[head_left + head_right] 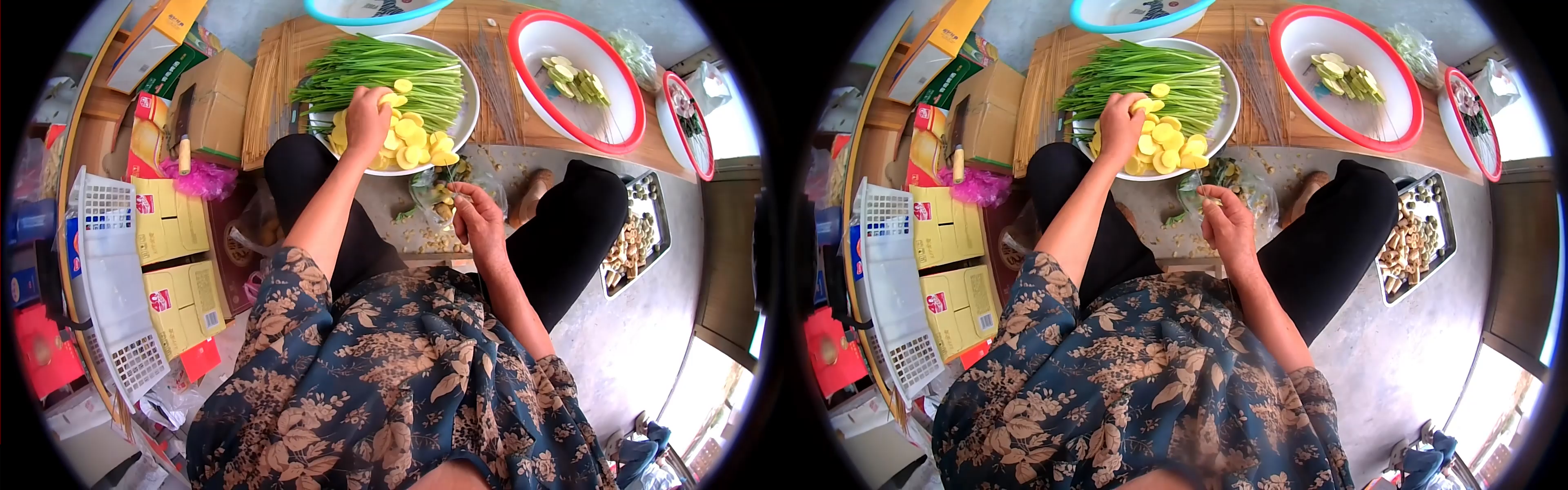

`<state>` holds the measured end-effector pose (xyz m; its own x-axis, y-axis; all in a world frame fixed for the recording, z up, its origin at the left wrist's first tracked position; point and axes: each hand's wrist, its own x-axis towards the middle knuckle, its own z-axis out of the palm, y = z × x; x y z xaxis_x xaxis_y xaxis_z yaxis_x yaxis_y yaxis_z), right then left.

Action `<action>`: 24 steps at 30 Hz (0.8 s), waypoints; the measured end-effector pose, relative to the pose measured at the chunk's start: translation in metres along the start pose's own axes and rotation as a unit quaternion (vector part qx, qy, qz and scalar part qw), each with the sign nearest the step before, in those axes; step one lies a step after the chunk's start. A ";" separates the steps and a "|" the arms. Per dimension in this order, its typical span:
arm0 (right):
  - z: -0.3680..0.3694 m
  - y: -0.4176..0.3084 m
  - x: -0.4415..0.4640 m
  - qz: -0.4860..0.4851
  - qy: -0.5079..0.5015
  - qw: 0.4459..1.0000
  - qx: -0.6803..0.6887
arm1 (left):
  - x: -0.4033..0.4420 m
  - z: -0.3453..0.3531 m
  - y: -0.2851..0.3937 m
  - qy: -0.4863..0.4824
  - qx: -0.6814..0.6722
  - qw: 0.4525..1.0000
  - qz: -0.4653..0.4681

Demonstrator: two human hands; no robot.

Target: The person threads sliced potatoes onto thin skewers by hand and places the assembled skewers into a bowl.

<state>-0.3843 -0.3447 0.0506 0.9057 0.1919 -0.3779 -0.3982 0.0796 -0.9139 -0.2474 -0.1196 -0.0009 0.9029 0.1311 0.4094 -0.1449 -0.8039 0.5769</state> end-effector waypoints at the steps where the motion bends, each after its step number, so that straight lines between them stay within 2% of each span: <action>1: 0.001 -0.001 0.000 0.000 -0.001 1.000 0.001 | 0.000 -0.001 0.000 -0.004 -0.105 0.992 -0.073; 3: 0.000 -0.002 -0.001 0.001 -0.022 1.000 0.006 | -0.004 -0.001 -0.001 -0.012 -0.309 0.926 -0.217; 4: 0.002 -0.003 -0.002 0.003 -0.023 1.000 0.005 | -0.006 -0.009 0.005 -0.049 -0.367 0.889 -0.270; 5: 0.003 -0.003 -0.003 -0.003 -0.028 1.000 0.004 | -0.013 -0.010 0.006 -0.048 -0.367 0.888 -0.272; 7: 0.006 -0.003 -0.003 -0.008 -0.034 0.999 0.001 | -0.025 -0.007 0.008 -0.045 -0.487 0.810 -0.323; 8: 0.008 -0.003 -0.004 -0.018 -0.034 0.999 -0.011 | -0.030 -0.006 0.008 -0.044 -0.515 0.785 -0.342; 9: 0.009 -0.003 -0.004 -0.029 -0.034 0.999 -0.024 | -0.034 -0.005 0.009 -0.043 -0.515 0.784 -0.343; 11: 0.010 -0.003 -0.004 -0.032 -0.036 0.998 -0.034 | -0.044 -0.006 0.015 -0.035 -0.575 0.729 -0.369; 16: 0.010 -0.001 -0.002 -0.027 -0.040 0.998 -0.046 | -0.050 -0.005 0.022 -0.049 -0.598 0.716 -0.356; 18: 0.011 -0.001 -0.002 -0.019 -0.026 0.999 -0.038 | -0.052 -0.004 0.023 -0.048 -0.574 0.761 -0.299; 19: 0.011 -0.001 -0.002 -0.019 -0.026 0.999 -0.039 | -0.052 -0.003 0.023 -0.048 -0.574 0.761 -0.299; 21: 0.011 -0.001 -0.002 -0.019 -0.029 0.999 -0.031 | -0.052 -0.001 0.025 -0.017 -0.534 0.816 -0.220; 22: 0.011 -0.002 -0.002 -0.019 -0.029 0.999 -0.032 | -0.053 0.001 0.025 -0.016 -0.535 0.815 -0.221; 24: 0.013 -0.003 -0.002 -0.014 -0.030 0.999 -0.031 | -0.054 0.003 0.024 -0.018 -0.503 0.849 -0.164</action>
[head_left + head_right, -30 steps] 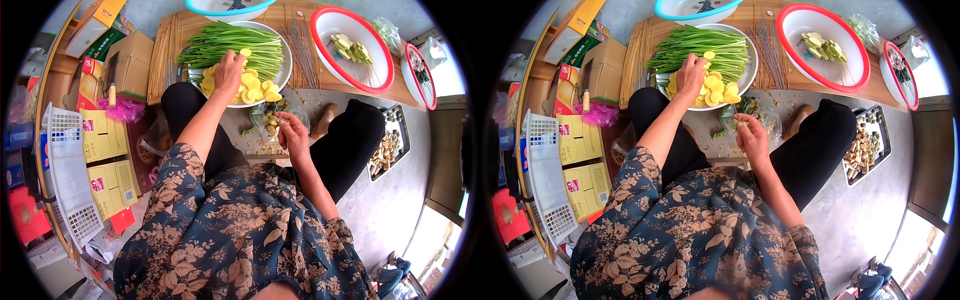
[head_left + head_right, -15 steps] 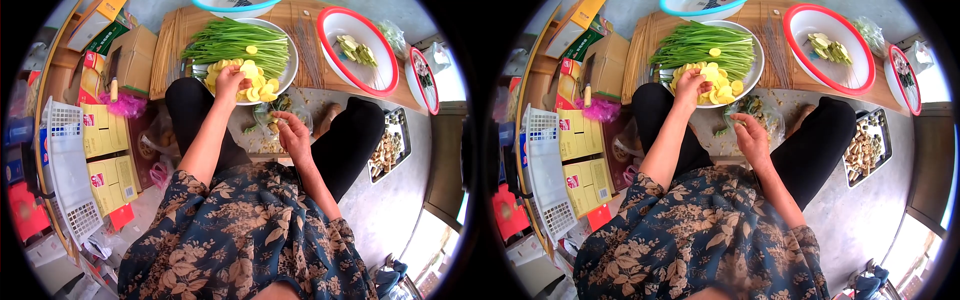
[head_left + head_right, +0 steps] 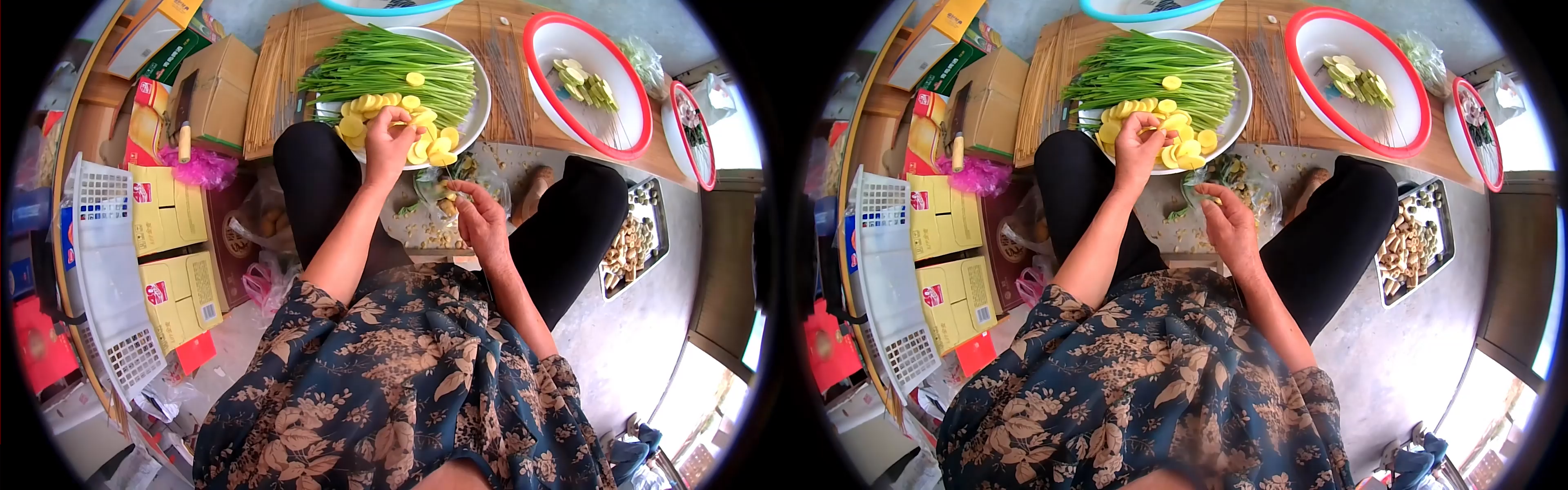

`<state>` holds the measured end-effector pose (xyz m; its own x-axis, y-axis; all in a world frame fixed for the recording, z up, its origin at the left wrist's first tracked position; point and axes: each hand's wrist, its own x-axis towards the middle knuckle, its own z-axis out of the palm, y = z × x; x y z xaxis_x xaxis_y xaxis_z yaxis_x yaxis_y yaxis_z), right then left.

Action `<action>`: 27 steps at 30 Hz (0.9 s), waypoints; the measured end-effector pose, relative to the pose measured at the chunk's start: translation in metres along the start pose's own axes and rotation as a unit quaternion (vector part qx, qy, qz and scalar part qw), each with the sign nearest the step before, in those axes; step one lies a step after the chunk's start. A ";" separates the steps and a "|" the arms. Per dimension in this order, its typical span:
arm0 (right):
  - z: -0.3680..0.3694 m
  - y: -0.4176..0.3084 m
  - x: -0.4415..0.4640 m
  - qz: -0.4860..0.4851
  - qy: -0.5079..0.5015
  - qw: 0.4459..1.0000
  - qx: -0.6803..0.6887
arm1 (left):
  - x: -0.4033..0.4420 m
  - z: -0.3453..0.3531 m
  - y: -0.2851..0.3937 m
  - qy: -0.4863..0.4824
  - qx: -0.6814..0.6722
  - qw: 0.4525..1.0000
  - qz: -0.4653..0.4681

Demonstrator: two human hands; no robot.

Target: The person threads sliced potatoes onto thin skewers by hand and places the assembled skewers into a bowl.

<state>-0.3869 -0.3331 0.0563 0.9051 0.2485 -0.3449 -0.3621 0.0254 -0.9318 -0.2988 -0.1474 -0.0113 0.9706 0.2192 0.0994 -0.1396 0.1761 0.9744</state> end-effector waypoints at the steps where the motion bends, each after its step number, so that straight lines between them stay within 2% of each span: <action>1: 0.000 0.000 0.000 0.000 -0.001 1.000 -0.001 | 0.000 0.000 -0.001 0.001 0.000 1.000 0.000; 4: 0.000 0.002 0.000 0.003 0.001 1.000 -0.007 | -0.001 0.000 -0.003 0.019 0.008 1.000 -0.006; 6: 0.000 0.002 0.001 0.009 0.007 1.000 -0.008 | -0.001 -0.001 -0.003 0.097 0.251 0.960 0.074; 9: 0.000 0.002 0.003 0.013 0.010 1.000 -0.012 | 0.004 -0.007 -0.012 0.151 0.328 0.928 0.097; 13: 0.001 0.003 0.004 0.012 0.012 1.000 -0.017 | 0.011 -0.012 -0.021 0.165 0.332 0.925 0.079; 15: 0.001 0.004 0.004 0.011 0.009 1.000 -0.015 | 0.013 -0.013 -0.023 0.180 0.359 0.907 0.122; 19: 0.001 0.007 0.006 0.011 0.010 1.000 -0.012 | 0.016 -0.011 -0.022 0.179 0.375 0.900 0.133; 27: 0.004 0.007 0.009 0.016 0.010 1.000 0.004 | 0.023 -0.011 -0.020 0.121 0.444 0.865 0.201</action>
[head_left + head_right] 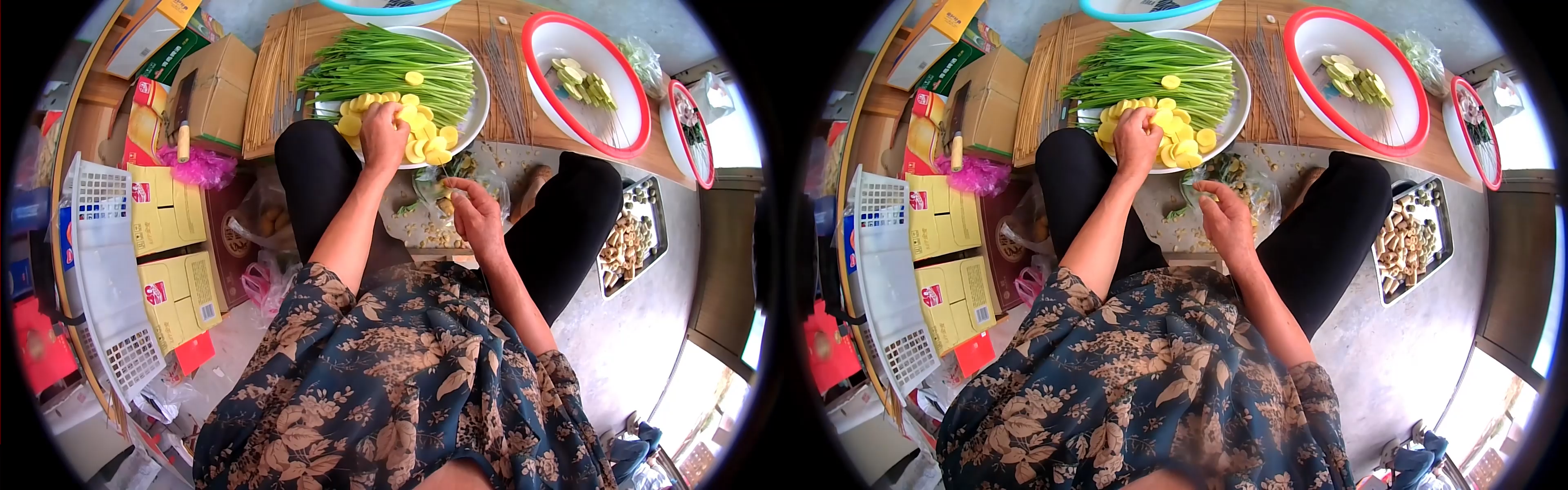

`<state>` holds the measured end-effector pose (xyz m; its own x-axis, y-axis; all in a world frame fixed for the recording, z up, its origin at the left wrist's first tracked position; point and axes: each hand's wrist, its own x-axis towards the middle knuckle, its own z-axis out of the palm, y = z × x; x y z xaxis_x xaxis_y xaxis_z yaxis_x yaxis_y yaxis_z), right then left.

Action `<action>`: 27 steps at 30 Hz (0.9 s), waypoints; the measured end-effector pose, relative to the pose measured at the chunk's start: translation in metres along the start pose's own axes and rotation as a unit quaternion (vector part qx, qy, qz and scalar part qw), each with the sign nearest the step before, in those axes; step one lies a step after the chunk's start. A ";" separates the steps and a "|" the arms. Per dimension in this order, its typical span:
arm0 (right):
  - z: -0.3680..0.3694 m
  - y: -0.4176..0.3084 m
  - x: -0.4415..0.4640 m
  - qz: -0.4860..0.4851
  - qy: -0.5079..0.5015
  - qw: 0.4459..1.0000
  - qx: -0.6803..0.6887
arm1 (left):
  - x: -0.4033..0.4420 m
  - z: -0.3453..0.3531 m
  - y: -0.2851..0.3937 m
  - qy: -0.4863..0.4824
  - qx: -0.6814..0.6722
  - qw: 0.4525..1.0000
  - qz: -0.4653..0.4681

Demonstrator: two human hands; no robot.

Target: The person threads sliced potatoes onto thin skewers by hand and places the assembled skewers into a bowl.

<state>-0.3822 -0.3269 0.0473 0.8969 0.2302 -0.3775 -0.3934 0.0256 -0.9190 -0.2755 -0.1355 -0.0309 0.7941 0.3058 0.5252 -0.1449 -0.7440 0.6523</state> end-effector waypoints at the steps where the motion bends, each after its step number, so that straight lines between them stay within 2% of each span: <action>1: 0.000 -0.001 0.000 0.000 0.000 1.000 0.000 | 0.000 -0.002 0.000 0.000 0.000 1.000 0.000; 4: 0.000 -0.003 0.000 -0.002 -0.002 1.000 -0.010 | 0.000 -0.004 -0.004 -0.037 -0.025 0.998 -0.044; 5: 0.000 -0.003 0.000 -0.004 -0.004 1.000 -0.002 | -0.001 -0.003 -0.007 -0.044 -0.160 0.974 -0.151; 6: -0.001 -0.003 0.000 -0.005 -0.007 1.000 0.007 | -0.002 -0.004 -0.011 -0.049 -0.290 0.922 -0.254; 7: -0.001 -0.002 0.001 -0.004 -0.009 1.000 0.007 | -0.001 -0.011 -0.011 -0.074 -0.337 0.887 -0.305; 8: -0.002 -0.001 0.001 -0.012 -0.014 1.000 0.008 | -0.001 -0.016 -0.009 -0.073 -0.335 0.888 -0.306; 10: -0.001 -0.002 0.001 -0.020 -0.019 1.000 0.009 | -0.002 -0.023 -0.005 -0.076 -0.460 0.804 -0.369; 11: 0.000 -0.003 0.000 -0.019 -0.023 1.000 0.010 | -0.002 -0.025 -0.002 -0.076 -0.460 0.804 -0.369; 13: 0.001 -0.006 -0.001 -0.018 -0.026 0.999 0.010 | -0.003 -0.026 0.003 -0.089 -0.491 0.770 -0.398; 19: 0.002 -0.009 -0.002 -0.015 -0.027 0.999 -0.009 | -0.007 -0.022 0.009 -0.132 -0.496 0.762 -0.394; 27: 0.001 -0.006 -0.001 -0.021 -0.021 0.999 -0.013 | -0.010 -0.022 0.015 -0.137 -0.520 0.751 -0.382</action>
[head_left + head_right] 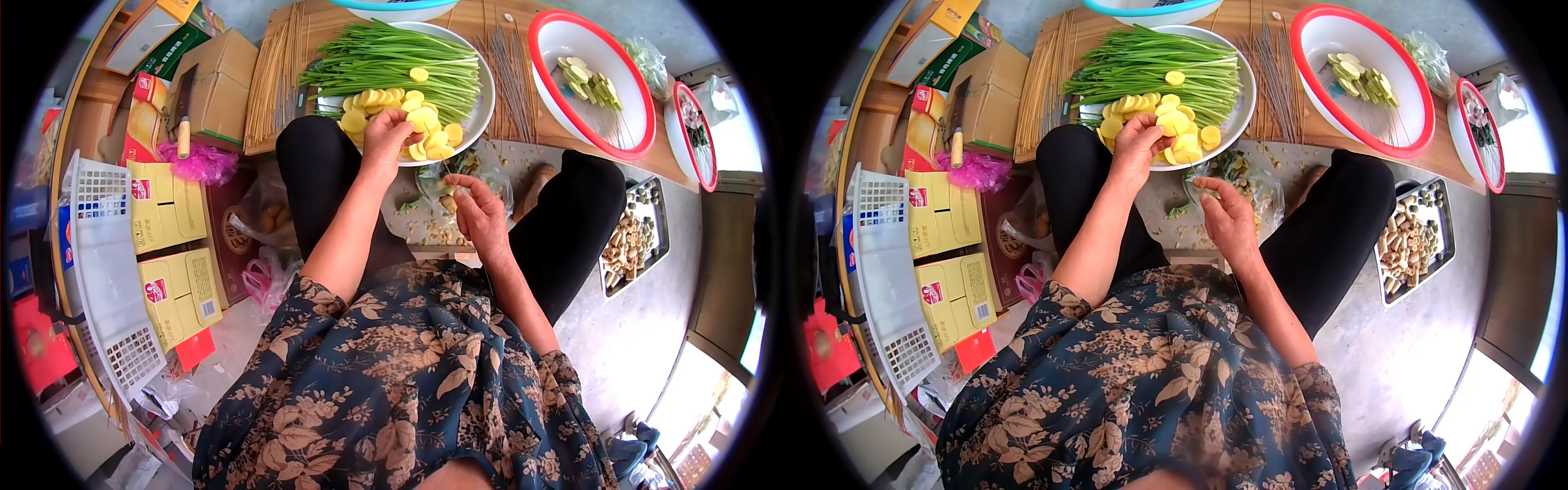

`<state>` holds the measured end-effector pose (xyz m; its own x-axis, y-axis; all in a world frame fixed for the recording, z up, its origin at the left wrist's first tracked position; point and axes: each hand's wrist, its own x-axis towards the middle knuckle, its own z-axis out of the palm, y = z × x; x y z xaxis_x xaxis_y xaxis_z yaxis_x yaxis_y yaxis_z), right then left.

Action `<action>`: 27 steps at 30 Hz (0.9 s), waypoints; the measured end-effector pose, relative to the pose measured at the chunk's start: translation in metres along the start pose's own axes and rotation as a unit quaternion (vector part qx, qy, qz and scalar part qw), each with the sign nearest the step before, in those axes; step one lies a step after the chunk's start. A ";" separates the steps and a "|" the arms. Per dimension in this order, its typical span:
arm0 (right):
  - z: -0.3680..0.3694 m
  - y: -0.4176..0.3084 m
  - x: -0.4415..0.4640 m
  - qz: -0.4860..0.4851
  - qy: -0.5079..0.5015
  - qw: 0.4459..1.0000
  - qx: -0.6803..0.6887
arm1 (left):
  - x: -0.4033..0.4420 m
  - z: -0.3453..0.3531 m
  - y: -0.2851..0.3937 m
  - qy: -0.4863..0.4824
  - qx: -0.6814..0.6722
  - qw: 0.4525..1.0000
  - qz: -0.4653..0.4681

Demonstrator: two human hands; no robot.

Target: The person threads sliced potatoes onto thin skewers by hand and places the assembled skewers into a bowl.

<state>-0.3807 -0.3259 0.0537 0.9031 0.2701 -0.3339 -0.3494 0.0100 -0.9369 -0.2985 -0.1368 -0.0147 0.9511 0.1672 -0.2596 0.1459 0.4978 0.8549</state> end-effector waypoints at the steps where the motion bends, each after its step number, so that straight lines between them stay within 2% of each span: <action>1: 0.000 0.001 0.000 0.000 0.000 1.000 0.000 | 0.000 0.000 -0.001 -0.002 -0.001 1.000 0.002; 11: -0.001 0.004 0.002 0.006 0.002 1.000 0.002 | -0.002 0.004 0.001 -0.017 -0.014 1.000 0.010; 20: -0.004 0.005 0.001 0.000 0.001 1.000 0.016 | -0.002 0.000 0.012 -0.098 0.033 0.994 0.032; 23: -0.004 0.003 0.003 0.006 0.006 0.999 0.040 | -0.004 0.000 0.011 -0.137 0.068 0.987 0.057; 25: -0.004 0.001 0.005 0.012 0.012 0.998 0.059 | -0.010 0.007 0.005 -0.188 0.146 0.967 0.086; 26: -0.005 0.001 0.005 0.018 0.015 0.997 0.072 | -0.013 0.012 0.004 -0.171 0.087 0.978 0.079; 27: -0.006 0.001 0.005 0.023 0.018 0.996 0.085 | -0.013 0.012 0.004 -0.173 0.087 0.978 0.078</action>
<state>-0.3747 -0.3301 0.0505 0.8928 0.2388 -0.3819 -0.4244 0.1620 -0.8909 -0.3065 -0.1473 -0.0022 0.9963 -0.0831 0.0211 0.0078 0.3325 0.9431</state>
